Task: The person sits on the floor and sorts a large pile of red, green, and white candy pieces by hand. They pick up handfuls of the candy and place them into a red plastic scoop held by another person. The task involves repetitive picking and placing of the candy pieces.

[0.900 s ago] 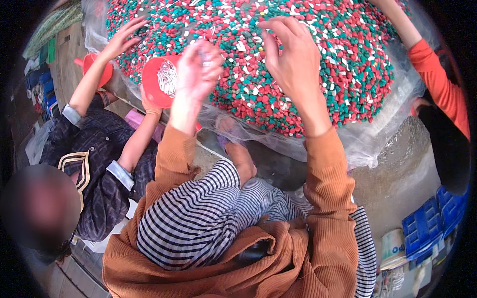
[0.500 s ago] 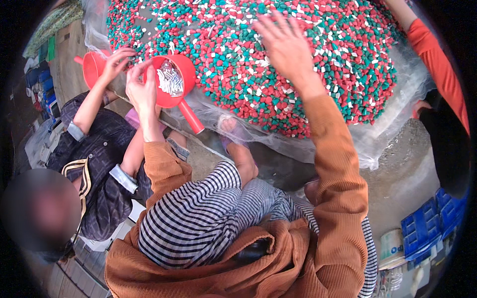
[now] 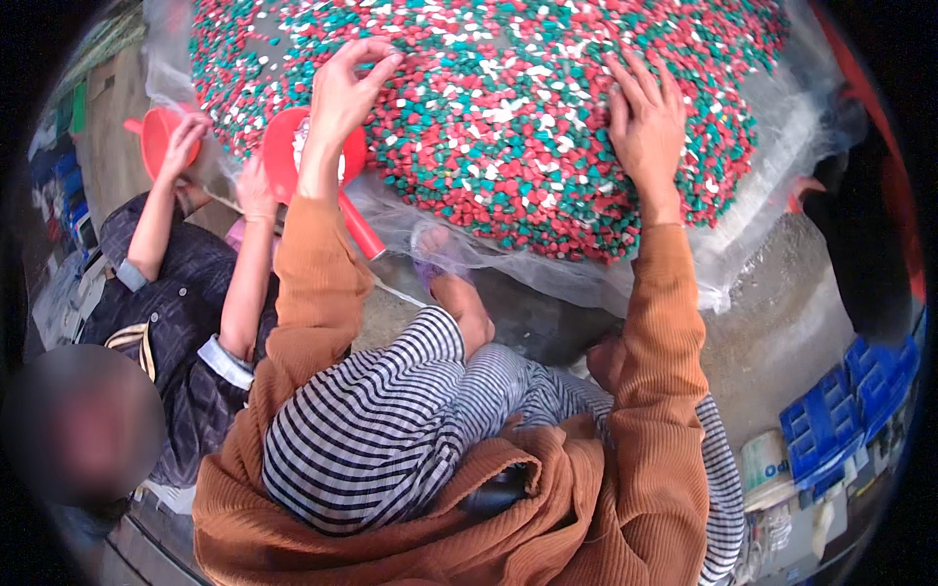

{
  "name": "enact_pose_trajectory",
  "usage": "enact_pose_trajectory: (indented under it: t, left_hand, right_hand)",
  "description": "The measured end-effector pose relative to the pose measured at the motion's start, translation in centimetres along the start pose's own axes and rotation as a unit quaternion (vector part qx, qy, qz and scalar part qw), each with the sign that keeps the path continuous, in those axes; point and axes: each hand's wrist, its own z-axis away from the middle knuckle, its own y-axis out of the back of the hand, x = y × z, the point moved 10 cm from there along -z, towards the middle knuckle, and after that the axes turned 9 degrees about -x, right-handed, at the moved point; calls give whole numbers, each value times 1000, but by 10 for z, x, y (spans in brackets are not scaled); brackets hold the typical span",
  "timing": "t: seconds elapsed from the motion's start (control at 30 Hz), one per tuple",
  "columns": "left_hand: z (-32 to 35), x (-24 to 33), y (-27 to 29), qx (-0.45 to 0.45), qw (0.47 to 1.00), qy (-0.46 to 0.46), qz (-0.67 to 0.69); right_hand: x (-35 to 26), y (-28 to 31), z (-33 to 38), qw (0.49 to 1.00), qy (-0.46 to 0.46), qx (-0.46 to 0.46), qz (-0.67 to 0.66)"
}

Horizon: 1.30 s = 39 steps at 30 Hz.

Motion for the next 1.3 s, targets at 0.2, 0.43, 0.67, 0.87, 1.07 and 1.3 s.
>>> enact_pose_trajectory:
  t: [0.2,0.43,0.67,0.87,1.07,1.3]
  left_hand:
    - [71,-40,85,-86,955,189,-212]
    - [28,-83,95,-70,885,310,-340]
    - [-6,-95,57,-157,824,358,-411]
    - [8,-76,74,-35,922,283,-260]
    - [68,-48,132,-33,907,314,-279]
    - [66,-40,120,25,960,254,114]
  right_hand:
    - [-2,-4,0,1000,-14,-15,15]
    - [-6,-4,-1,1000,-7,-10,7]
    - [-3,-2,-2,1000,-23,-1,-17]
    - [4,-6,1,999,-42,16,15]
    - [-11,-9,-65,989,-44,132,-43]
    - [-147,-74,-72,986,98,-82,-105]
